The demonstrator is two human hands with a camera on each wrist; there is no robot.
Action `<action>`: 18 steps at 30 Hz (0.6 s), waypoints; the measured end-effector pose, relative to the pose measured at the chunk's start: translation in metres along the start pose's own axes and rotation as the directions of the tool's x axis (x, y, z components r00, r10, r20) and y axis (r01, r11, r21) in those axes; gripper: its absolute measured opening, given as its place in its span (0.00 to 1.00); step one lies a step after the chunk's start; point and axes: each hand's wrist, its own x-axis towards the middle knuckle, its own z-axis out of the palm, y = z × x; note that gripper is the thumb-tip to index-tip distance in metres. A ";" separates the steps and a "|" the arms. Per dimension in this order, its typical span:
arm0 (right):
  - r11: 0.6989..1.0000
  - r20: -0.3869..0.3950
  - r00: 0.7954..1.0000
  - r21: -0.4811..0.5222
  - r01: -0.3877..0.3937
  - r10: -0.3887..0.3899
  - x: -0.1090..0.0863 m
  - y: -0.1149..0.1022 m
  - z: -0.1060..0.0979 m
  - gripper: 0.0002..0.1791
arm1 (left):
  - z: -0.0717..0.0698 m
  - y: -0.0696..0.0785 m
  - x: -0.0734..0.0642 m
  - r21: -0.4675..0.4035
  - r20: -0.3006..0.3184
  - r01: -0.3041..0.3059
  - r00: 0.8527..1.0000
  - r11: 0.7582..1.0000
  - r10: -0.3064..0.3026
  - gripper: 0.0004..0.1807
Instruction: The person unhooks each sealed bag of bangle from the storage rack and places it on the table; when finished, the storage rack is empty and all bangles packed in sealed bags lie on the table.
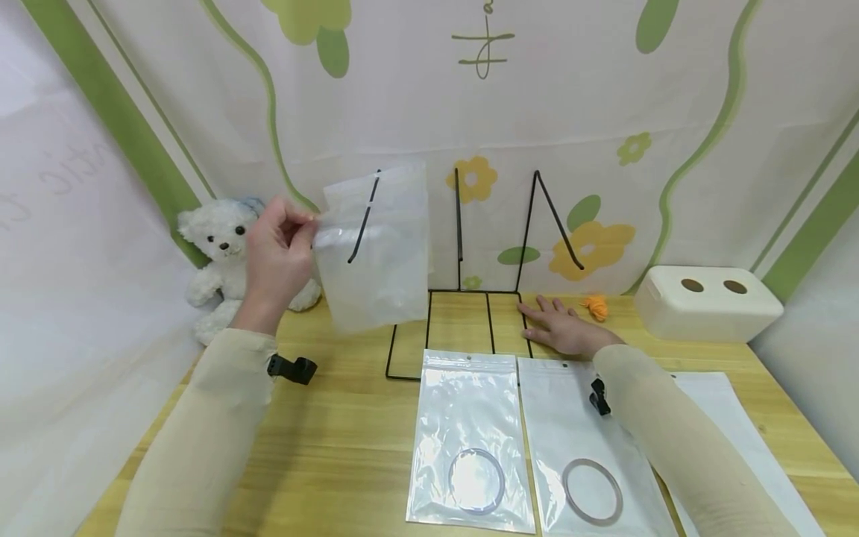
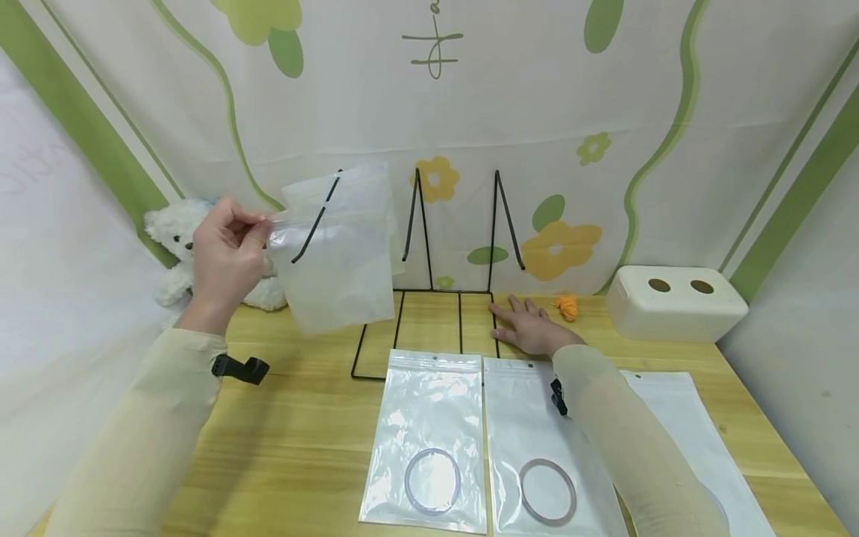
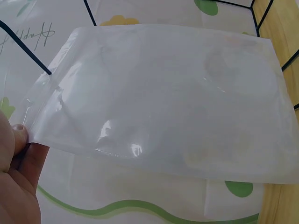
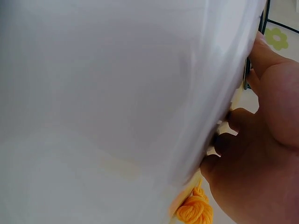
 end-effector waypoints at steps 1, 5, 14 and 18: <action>1.000 0.001 1.000 0.001 -0.001 0.001 0.000 0.000 0.000 0.40 | -0.002 0.001 -0.002 0.005 0.007 -0.004 1.000 1.000 0.004 0.05; 1.000 0.002 1.000 0.008 -0.002 0.002 0.001 0.001 0.000 0.40 | -0.008 0.006 -0.009 0.011 0.037 -0.011 0.999 1.000 0.011 0.07; 1.000 0.006 1.000 0.020 -0.008 0.008 0.002 0.003 0.000 0.40 | -0.019 0.015 -0.021 0.028 0.038 -0.005 0.999 1.000 0.004 0.06; 1.000 0.008 1.000 0.025 -0.007 0.007 0.002 0.003 0.001 0.40 | -0.023 0.019 -0.027 0.023 0.035 -0.013 0.999 1.000 0.013 0.05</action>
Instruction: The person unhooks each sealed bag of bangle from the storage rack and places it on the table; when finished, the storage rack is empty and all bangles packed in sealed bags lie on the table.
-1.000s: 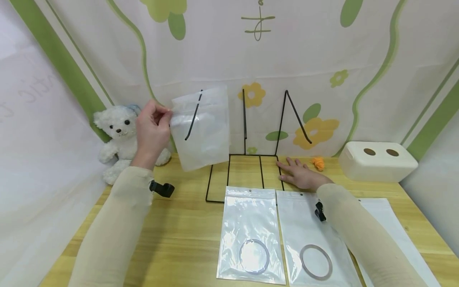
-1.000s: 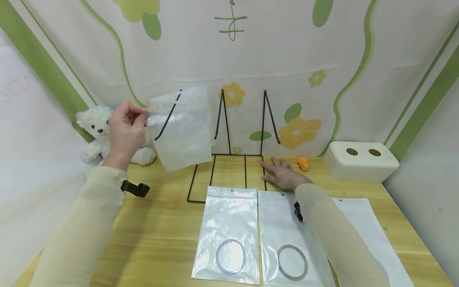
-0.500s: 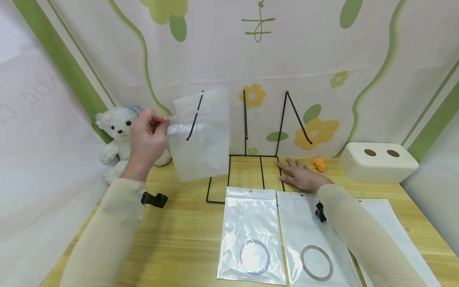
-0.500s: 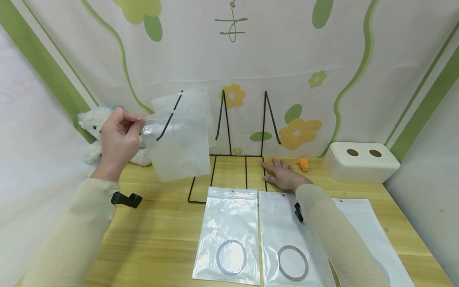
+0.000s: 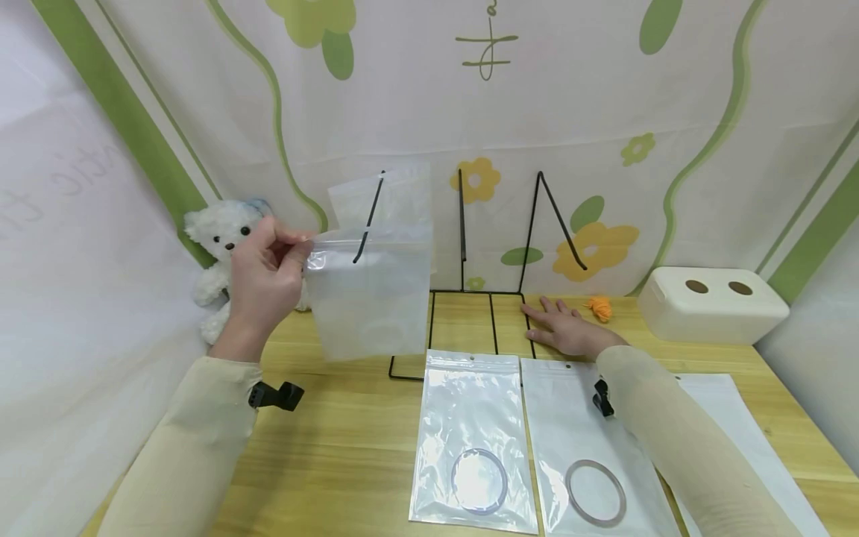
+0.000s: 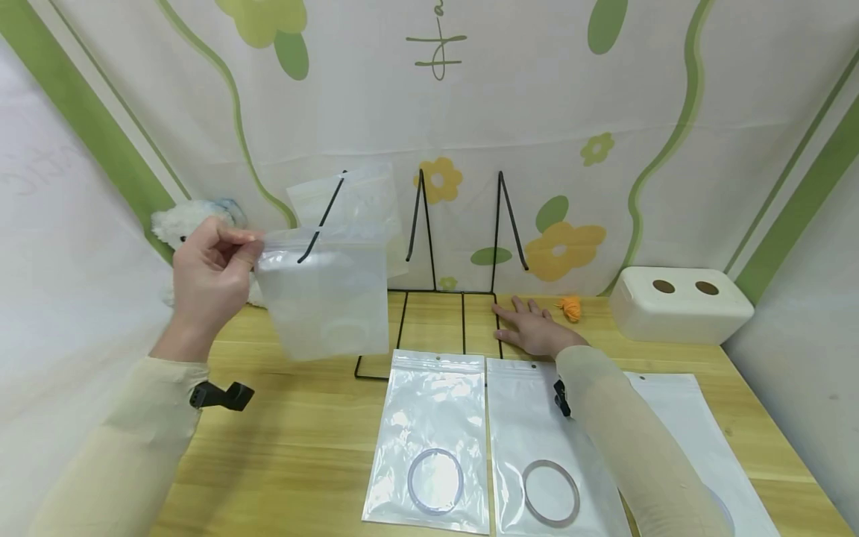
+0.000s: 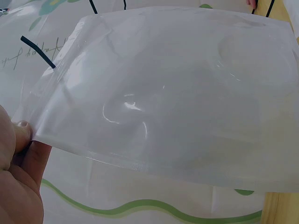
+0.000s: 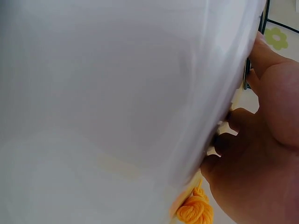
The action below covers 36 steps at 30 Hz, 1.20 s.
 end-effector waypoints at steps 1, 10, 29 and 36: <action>1.000 0.000 1.000 -0.004 0.001 -0.001 0.000 0.000 0.000 0.40 | -0.001 0.001 -0.001 -0.005 0.001 -0.002 1.000 1.000 0.002 0.05; 1.000 -0.001 1.000 -0.024 0.002 -0.002 0.000 0.000 -0.001 0.40 | -0.007 0.004 -0.007 -0.040 -0.009 -0.044 0.999 0.998 0.044 0.02; 0.999 -0.003 1.000 -0.033 0.003 -0.003 -0.001 -0.002 -0.001 0.40 | -0.020 0.013 -0.021 -0.050 -0.020 -0.071 0.997 0.996 0.070 0.03; 0.999 -0.003 1.000 -0.038 0.009 -0.010 -0.002 -0.003 -0.002 0.40 | -0.024 0.018 -0.023 -0.061 -0.018 -0.102 0.995 0.993 0.101 0.02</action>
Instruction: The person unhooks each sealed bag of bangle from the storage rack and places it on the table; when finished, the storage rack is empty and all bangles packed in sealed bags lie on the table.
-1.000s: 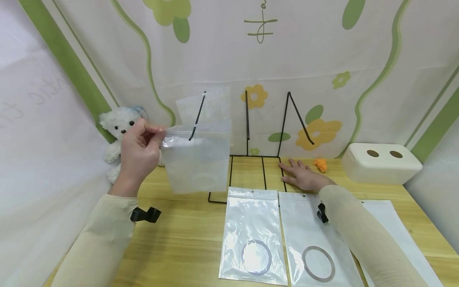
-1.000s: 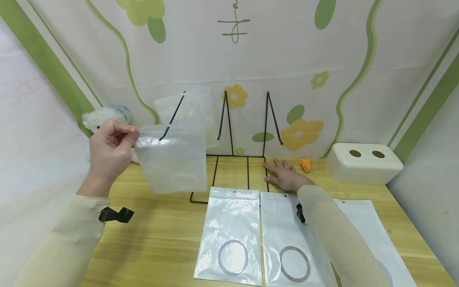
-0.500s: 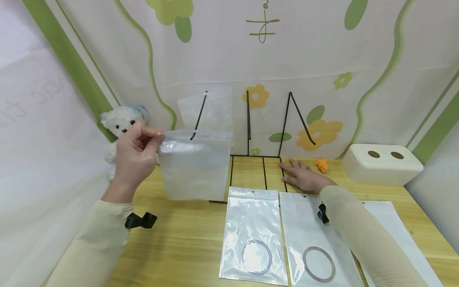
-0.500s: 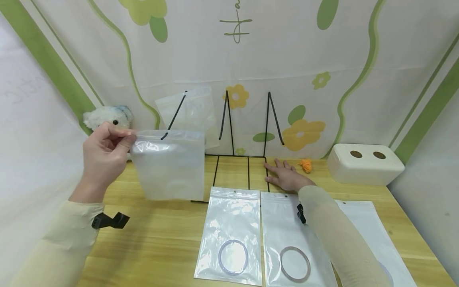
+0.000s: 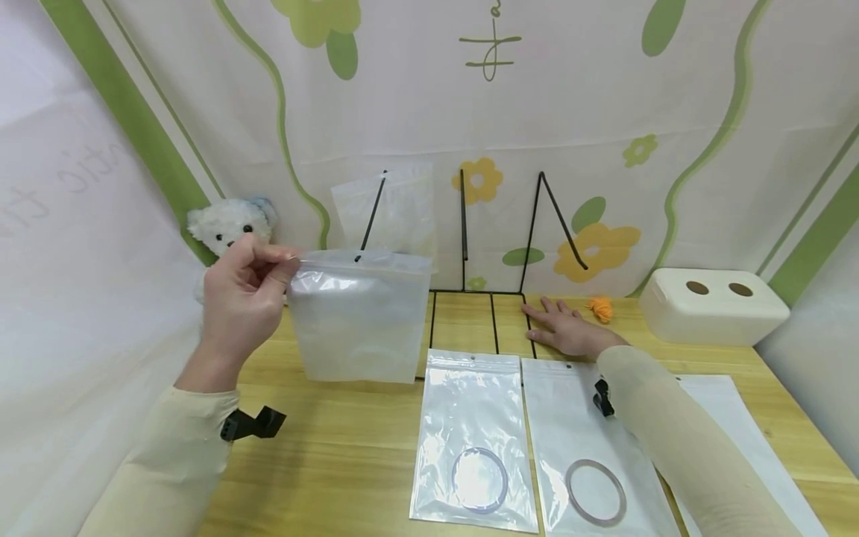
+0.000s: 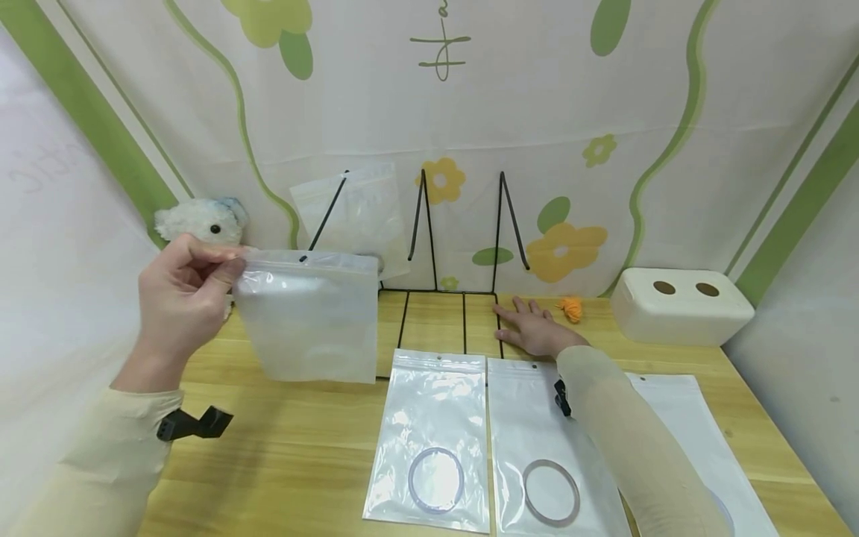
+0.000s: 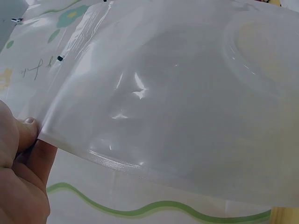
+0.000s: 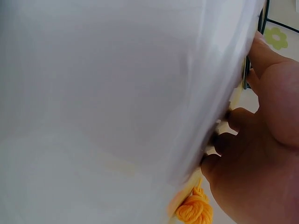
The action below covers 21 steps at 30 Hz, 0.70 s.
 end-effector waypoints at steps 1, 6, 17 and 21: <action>1.000 -0.001 1.000 -0.001 0.001 -0.001 0.000 -0.001 0.000 0.40 | -0.001 0.000 0.000 0.002 0.000 -0.006 1.000 1.000 0.006 0.02; 1.000 0.001 1.000 -0.007 0.000 0.000 0.000 -0.002 -0.001 0.40 | -0.003 0.002 -0.001 0.006 0.003 -0.021 1.000 1.000 0.021 0.02; 1.000 0.005 1.000 0.006 -0.003 0.003 0.000 0.000 0.000 0.41 | -0.010 0.006 -0.008 -0.025 0.016 -0.068 0.998 0.997 0.068 0.06; 1.000 0.005 1.000 0.001 -0.001 0.001 -0.001 0.000 -0.001 0.41 | -0.015 0.007 -0.016 -0.026 0.022 -0.072 0.997 0.997 0.072 0.07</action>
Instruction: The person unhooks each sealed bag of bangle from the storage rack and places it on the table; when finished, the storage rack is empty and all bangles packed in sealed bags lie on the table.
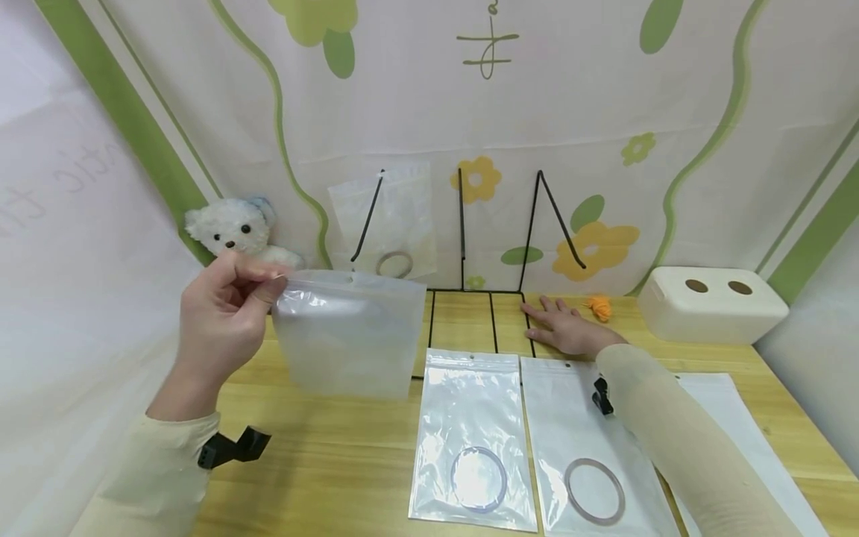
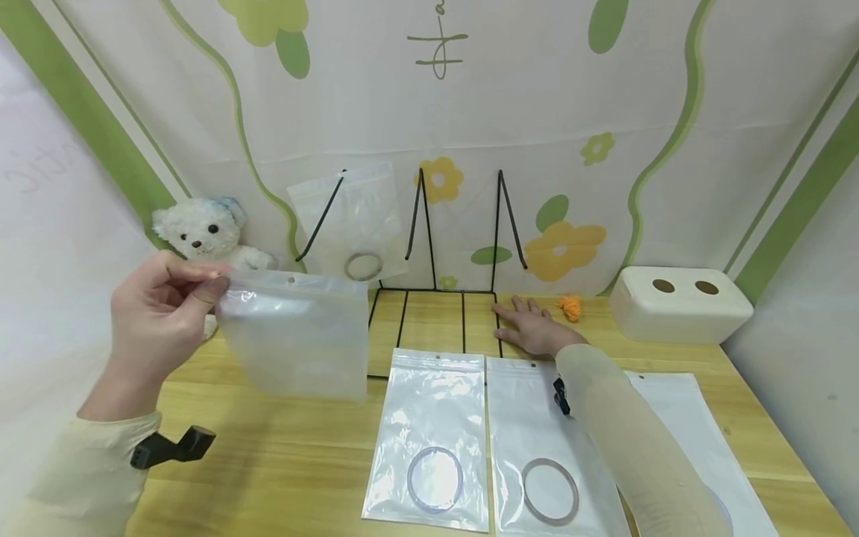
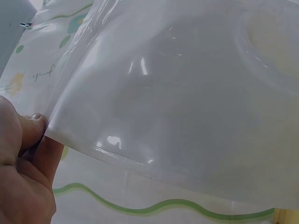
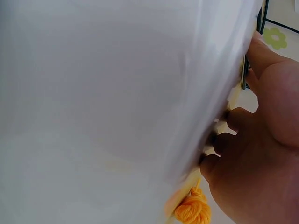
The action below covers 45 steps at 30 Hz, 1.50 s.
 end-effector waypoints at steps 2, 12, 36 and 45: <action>1.000 0.000 1.000 0.002 0.001 -0.001 0.000 -0.001 0.000 0.40 | -0.003 0.001 -0.004 -0.001 0.012 -0.003 1.000 1.000 0.003 0.07; 1.000 0.007 1.000 -0.004 0.009 -0.009 0.001 -0.001 -0.001 0.40 | -0.019 0.006 -0.030 -0.169 0.049 0.064 0.997 0.984 -0.057 0.10; 1.000 0.005 1.000 0.009 0.005 -0.005 0.003 -0.001 -0.002 0.40 | 0.009 -0.060 -0.045 0.232 0.319 0.499 0.772 0.835 -0.549 0.17; 1.000 0.014 1.000 0.018 -0.001 0.001 0.002 -0.003 -0.003 0.40 | 0.033 -0.097 -0.052 0.280 0.344 0.541 0.714 0.793 -0.609 0.17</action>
